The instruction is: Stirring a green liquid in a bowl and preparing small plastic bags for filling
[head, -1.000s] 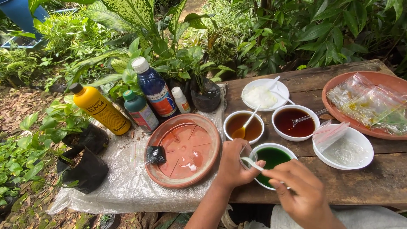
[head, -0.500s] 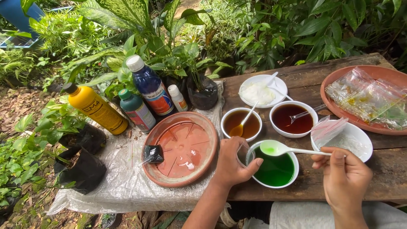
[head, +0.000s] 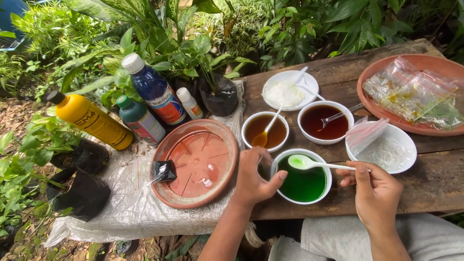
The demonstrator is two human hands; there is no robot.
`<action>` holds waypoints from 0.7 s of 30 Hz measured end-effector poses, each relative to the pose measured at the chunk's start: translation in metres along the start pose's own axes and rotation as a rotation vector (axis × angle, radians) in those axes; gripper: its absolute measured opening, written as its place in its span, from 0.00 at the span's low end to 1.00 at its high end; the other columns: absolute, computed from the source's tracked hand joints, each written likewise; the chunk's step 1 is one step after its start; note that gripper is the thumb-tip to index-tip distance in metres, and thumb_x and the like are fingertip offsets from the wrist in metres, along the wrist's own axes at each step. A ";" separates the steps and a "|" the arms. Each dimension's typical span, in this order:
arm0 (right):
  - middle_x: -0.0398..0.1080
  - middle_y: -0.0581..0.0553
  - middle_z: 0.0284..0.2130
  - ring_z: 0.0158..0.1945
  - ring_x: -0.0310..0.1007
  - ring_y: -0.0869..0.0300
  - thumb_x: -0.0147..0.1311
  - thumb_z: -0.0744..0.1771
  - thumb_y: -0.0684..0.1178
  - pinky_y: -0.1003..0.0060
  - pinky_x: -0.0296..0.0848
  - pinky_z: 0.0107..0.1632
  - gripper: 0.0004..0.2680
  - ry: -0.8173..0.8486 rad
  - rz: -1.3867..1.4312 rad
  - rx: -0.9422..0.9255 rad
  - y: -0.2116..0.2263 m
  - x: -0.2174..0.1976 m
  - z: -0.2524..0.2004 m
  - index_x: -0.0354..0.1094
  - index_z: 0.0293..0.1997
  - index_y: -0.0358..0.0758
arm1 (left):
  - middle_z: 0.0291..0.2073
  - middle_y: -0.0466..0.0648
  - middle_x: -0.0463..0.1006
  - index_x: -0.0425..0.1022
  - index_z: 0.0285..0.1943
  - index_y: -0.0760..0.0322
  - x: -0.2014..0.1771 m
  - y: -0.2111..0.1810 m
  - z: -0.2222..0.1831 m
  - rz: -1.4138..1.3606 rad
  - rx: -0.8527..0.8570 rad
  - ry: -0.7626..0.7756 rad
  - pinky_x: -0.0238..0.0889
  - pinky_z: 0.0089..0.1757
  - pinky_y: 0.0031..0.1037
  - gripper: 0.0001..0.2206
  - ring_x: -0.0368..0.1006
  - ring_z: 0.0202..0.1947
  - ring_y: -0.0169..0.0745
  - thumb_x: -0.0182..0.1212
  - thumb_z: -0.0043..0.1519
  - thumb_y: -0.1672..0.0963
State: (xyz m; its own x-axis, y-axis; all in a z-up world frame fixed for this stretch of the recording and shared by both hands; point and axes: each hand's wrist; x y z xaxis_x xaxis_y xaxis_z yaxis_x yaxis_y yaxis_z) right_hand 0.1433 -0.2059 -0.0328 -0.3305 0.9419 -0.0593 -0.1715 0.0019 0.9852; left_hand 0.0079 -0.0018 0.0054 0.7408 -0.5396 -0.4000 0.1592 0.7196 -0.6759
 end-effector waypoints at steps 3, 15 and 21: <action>0.77 0.33 0.34 0.28 0.73 0.57 0.46 0.75 0.45 0.65 0.76 0.39 0.11 0.018 -0.005 -0.007 0.005 0.002 0.001 0.72 0.47 0.23 | 0.24 0.38 0.67 0.65 0.34 0.57 -0.001 -0.001 0.001 0.001 -0.003 -0.005 0.55 0.40 0.27 0.17 0.61 0.25 0.30 0.57 0.60 0.45; 0.77 0.33 0.34 0.28 0.73 0.57 0.48 0.73 0.46 0.65 0.76 0.39 0.11 0.028 -0.067 0.032 0.018 0.005 0.001 0.73 0.48 0.23 | 0.25 0.38 0.61 0.63 0.38 0.58 0.007 0.022 -0.009 -0.296 -0.115 -0.057 0.52 0.27 0.20 0.17 0.56 0.22 0.27 0.54 0.63 0.44; 0.77 0.34 0.34 0.28 0.73 0.58 0.48 0.73 0.46 0.65 0.77 0.38 0.11 0.029 -0.067 0.018 0.016 0.004 0.001 0.73 0.47 0.24 | 0.26 0.42 0.70 0.66 0.39 0.62 0.003 0.012 -0.005 -0.264 -0.111 -0.082 0.59 0.29 0.19 0.23 0.64 0.23 0.28 0.55 0.63 0.41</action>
State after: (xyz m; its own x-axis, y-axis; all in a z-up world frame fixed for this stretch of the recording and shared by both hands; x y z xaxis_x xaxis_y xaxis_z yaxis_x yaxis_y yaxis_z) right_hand 0.1403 -0.2017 -0.0175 -0.3454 0.9294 -0.1298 -0.1775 0.0711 0.9815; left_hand 0.0092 0.0029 -0.0069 0.7341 -0.6616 -0.1529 0.2847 0.5042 -0.8153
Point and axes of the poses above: each hand's wrist, its own z-axis towards the middle knuckle, its own x-axis out of the palm, y = z × x
